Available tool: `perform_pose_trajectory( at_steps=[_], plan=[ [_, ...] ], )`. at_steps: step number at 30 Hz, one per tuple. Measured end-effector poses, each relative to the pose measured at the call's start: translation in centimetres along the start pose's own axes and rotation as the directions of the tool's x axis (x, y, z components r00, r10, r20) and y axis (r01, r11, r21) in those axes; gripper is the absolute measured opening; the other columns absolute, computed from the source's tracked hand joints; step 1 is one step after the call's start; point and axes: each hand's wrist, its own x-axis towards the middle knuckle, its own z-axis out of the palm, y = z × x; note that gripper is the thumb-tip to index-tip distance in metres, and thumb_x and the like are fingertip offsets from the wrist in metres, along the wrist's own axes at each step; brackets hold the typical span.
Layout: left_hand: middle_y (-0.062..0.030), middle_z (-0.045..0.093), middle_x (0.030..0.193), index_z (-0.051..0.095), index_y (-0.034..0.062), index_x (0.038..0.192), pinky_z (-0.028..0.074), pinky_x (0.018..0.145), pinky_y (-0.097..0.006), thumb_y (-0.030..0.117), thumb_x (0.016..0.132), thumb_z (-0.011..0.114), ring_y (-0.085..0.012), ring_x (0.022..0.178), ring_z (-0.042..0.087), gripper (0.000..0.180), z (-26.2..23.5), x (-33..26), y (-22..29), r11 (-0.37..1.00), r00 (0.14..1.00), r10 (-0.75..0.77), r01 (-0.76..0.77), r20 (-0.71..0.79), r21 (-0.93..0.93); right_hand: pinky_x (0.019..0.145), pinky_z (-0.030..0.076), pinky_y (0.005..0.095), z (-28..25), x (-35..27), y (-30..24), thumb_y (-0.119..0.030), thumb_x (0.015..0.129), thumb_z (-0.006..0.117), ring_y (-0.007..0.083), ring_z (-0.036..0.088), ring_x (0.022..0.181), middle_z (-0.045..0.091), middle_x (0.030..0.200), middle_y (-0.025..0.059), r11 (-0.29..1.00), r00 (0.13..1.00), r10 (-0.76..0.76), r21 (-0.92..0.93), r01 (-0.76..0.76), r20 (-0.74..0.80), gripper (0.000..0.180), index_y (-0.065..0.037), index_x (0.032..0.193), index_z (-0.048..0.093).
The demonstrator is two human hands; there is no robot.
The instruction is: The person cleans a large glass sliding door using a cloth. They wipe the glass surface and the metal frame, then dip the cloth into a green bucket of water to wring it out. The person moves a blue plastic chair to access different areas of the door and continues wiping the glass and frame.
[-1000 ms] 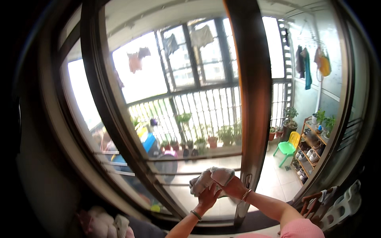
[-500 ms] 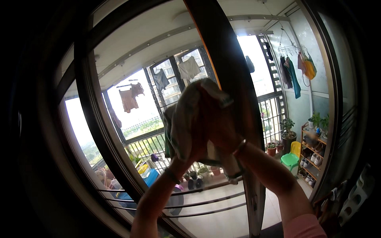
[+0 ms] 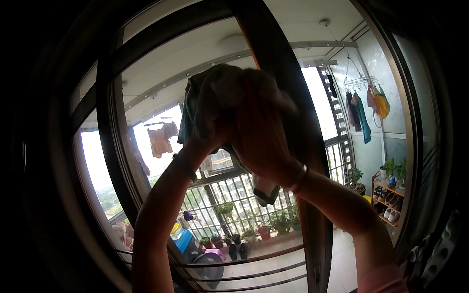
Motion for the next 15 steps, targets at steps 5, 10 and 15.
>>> perform_pose_trajectory(
  at_steps=[5,10,15],
  plan=[
    [-0.0100,0.058,0.119,0.061,0.0074,0.114,0.046,0.088,-0.045,0.024,0.075,0.072,-0.0280,0.108,0.058,0.044,-1.4,4.4,-3.5,0.936,0.977,0.088,-0.147,0.193,0.320,0.086,0.049,0.0467,2.1,-1.4,2.6,-0.019,0.083,0.066,0.0387,0.057,0.104,0.051,0.119,0.0263,0.998,0.989,-0.039,-0.037,0.045,0.145,0.064,0.008,0.134,0.039],
    [-0.0112,0.059,0.117,0.057,0.0084,0.122,0.046,0.092,-0.039,0.027,0.085,0.064,-0.0256,0.110,0.057,0.043,-4.2,9.7,-8.5,0.904,0.947,-0.033,-0.107,0.319,0.413,0.093,0.049,0.0442,6.9,6.2,7.5,-0.013,0.085,0.063,0.0406,0.059,0.105,0.055,0.120,0.0285,0.976,0.988,-0.155,-0.153,0.156,0.023,0.047,0.009,0.124,0.050],
    [-0.0142,0.059,0.119,0.054,0.0119,0.128,0.045,0.095,-0.039,0.037,0.089,0.060,-0.0284,0.110,0.057,0.047,-8.9,14.0,-12.1,0.436,0.968,0.085,-0.251,0.238,0.864,0.088,0.050,0.0419,10.7,18.6,13.3,-0.025,0.088,0.060,0.0342,0.062,0.097,0.064,0.103,0.0191,0.904,0.962,-0.272,-0.351,0.245,-0.029,0.035,0.001,0.112,0.062]
  ],
)
